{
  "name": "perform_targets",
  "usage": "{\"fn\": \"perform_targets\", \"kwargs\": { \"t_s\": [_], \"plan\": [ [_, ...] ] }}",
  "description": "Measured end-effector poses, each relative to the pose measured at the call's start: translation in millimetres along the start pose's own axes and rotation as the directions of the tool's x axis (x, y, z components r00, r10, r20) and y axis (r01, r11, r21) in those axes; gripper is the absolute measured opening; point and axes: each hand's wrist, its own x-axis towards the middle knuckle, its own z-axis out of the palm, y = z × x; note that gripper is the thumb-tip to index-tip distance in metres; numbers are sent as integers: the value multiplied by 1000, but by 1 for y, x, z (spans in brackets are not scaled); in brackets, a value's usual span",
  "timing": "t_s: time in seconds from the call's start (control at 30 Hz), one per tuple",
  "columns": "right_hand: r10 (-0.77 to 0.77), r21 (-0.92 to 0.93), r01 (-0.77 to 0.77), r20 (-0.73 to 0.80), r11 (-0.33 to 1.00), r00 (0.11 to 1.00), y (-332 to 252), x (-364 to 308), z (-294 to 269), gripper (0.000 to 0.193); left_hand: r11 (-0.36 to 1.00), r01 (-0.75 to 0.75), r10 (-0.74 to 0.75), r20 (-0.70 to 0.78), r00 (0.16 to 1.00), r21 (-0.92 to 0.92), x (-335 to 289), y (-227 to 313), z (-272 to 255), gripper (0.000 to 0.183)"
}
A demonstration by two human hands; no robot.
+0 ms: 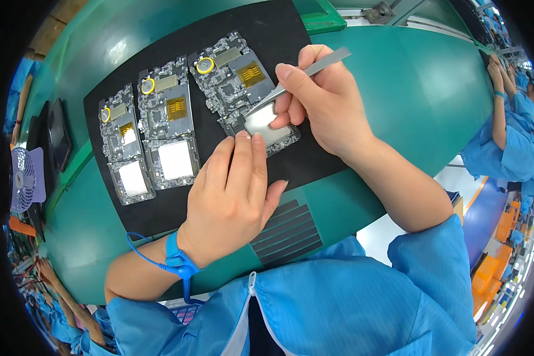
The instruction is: The person uses tweezers to pick up small rectangular components from a sheet and places them onto circuit boards arranged on a black mat. The person repeats this process for multiple boards, carefully positioning each component before moving to the next unit.
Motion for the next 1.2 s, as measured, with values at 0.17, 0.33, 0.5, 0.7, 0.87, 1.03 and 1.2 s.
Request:
{"fn": "perform_targets", "kwargs": {
  "t_s": [0.17, 0.33, 0.5, 0.7, 0.87, 1.03, 1.2],
  "plan": [
    [-7, 9, 7, 0, 1000, 1000, 1, 0, -1, 20, 1000, -3, 3, -12, 1000, 17, -1, 0, 1, 53],
    [-16, -3, 16, 17, 1000, 1000, 1, 1, -1, 19, 1000, -7, 8, -19, 1000, 25, 0, -1, 2, 53],
    [-17, -25, 17, 19, 1000, 1000, 0, 0, 0, 19, 1000, -14, 15, -14, 1000, 25, 0, -1, 2, 53],
    [-12, -12, 12, 12, 1000, 1000, 0, 0, 1, 19, 1000, -7, 7, -10, 1000, 11, -1, -1, 3, 53],
    [0, -17, 0, 6, 1000, 1000, -1, 0, 1, 19, 987, 65, -73, -53, 996, -145, 3, -4, 3, 51],
    [-8, -73, 7, -23, 997, 1000, -1, -2, 4, 19, 981, 47, -54, -32, 998, -186, 6, -9, 2, 52],
    [-212, -208, 210, 13, 955, 977, -1, -11, 7, 19, 984, 18, -16, 12, 1000, -178, 9, -12, -1, 52]
  ]
}}
